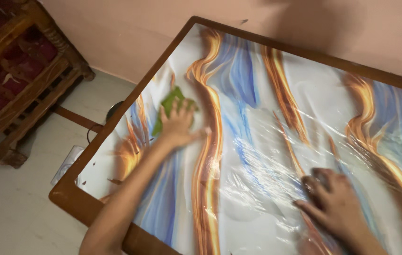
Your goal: The person wipes a table covered with a plastic sheet using a green cloth. The person uses both hands to rub the surface in circular and back-and-forth motions across the entire table area.
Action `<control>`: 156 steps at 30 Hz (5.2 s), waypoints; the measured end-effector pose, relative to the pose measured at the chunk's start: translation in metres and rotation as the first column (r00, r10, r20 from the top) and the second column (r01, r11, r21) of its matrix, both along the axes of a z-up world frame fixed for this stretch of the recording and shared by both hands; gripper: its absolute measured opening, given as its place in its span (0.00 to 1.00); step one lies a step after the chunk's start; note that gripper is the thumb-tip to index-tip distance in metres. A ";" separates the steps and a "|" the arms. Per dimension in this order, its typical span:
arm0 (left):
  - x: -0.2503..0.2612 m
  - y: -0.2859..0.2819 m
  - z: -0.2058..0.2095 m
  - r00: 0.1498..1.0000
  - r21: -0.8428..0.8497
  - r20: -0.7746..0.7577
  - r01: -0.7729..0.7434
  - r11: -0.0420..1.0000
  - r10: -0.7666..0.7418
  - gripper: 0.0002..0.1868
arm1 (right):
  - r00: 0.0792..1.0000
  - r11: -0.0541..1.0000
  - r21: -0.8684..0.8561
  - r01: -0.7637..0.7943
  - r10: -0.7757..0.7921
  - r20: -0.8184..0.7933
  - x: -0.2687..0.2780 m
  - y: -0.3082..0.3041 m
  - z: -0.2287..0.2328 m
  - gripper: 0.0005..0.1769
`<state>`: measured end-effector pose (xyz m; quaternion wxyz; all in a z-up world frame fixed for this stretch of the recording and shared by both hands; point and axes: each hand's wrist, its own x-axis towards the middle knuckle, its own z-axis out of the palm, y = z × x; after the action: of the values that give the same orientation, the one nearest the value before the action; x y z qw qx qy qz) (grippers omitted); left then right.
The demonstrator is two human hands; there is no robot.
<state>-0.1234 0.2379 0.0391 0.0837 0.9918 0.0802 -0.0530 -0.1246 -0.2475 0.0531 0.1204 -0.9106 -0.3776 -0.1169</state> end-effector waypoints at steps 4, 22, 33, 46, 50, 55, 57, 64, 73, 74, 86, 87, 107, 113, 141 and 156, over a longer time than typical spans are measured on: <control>0.064 0.088 -0.001 0.943 -0.068 0.042 -0.326 0.943 0.329 0.62 | 0.933 0.927 -0.163 0.337 -0.306 0.188 0.086 -0.093 -0.025 0.37; 0.321 -0.023 -0.027 0.979 -0.079 0.093 -0.173 0.982 0.180 0.66 | 0.851 0.868 -0.007 0.497 -0.485 0.202 0.112 -0.175 -0.047 0.35; 0.337 -0.042 -0.007 0.994 -0.149 -0.017 -0.109 0.983 0.108 0.61 | 0.842 0.848 0.006 0.531 -0.528 0.109 0.103 -0.142 -0.015 0.36; 0.312 -0.297 -0.030 0.899 -0.110 0.234 0.403 0.908 -0.371 0.65 | 0.852 0.861 0.078 0.503 -0.509 0.127 0.110 -0.143 -0.015 0.38; 0.300 -0.249 -0.017 0.962 -0.151 0.094 0.268 0.951 -0.256 0.64 | 0.840 0.848 0.083 0.523 -0.529 0.119 0.108 -0.143 -0.019 0.38; 0.223 -0.246 -0.015 0.917 -0.100 0.050 0.398 0.912 -0.395 0.65 | 0.838 0.848 0.099 0.521 -0.530 0.130 0.110 -0.144 -0.022 0.38; 0.180 -0.255 -0.016 0.870 -0.082 -0.021 0.489 0.869 -0.492 0.66 | 0.837 0.846 0.096 0.524 -0.532 0.128 0.112 -0.145 -0.023 0.38; 0.014 -0.244 -0.013 0.686 -0.206 -0.019 0.709 0.674 -0.727 0.66 | 0.824 0.836 0.081 0.543 -0.549 0.138 0.113 -0.146 -0.032 0.37; 0.121 -0.162 -0.006 0.979 -0.121 -0.083 0.173 0.977 -0.184 0.69 | 0.871 0.882 0.146 0.449 -0.468 0.147 0.080 -0.139 -0.027 0.29; 0.121 -0.165 -0.004 0.983 -0.155 -0.111 0.125 0.980 -0.143 0.69 | 0.876 0.884 0.150 0.443 -0.463 0.139 0.076 -0.137 -0.027 0.29; -0.161 -0.244 0.008 0.471 -0.242 0.121 0.868 0.435 -0.874 0.62 | 0.880 0.892 0.153 0.426 -0.448 0.160 0.067 -0.134 -0.024 0.27; -0.160 -0.234 0.016 0.607 -0.252 -0.010 0.768 0.589 -0.795 0.62 | 0.879 0.893 0.149 0.425 -0.447 0.168 0.066 -0.135 -0.025 0.28; -0.204 -0.271 -0.021 0.300 0.010 0.272 0.949 0.314 -0.914 0.53 | 0.904 0.914 0.175 0.367 -0.395 0.165 0.060 -0.137 -0.025 0.25; -0.102 -0.286 -0.017 0.539 -0.054 0.213 0.839 0.541 -0.815 0.58 | 0.900 0.910 0.169 0.379 -0.405 0.161 0.063 -0.136 -0.023 0.24; 0.052 -0.310 0.009 0.754 0.051 0.107 0.647 0.761 -0.648 0.68 | 0.882 0.878 0.156 0.452 -0.466 0.069 0.066 -0.132 -0.015 0.30; 0.057 -0.296 0.023 0.788 -0.522 0.269 0.602 0.604 -0.554 0.41 | 0.984 0.992 -0.060 -0.109 0.099 -0.148 -0.065 -0.064 -0.025 0.34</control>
<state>-0.0660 -0.0580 0.0621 0.3646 0.8897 -0.2683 -0.0597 -0.1896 -0.3113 0.0276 0.1225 -0.8993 -0.4186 -0.0312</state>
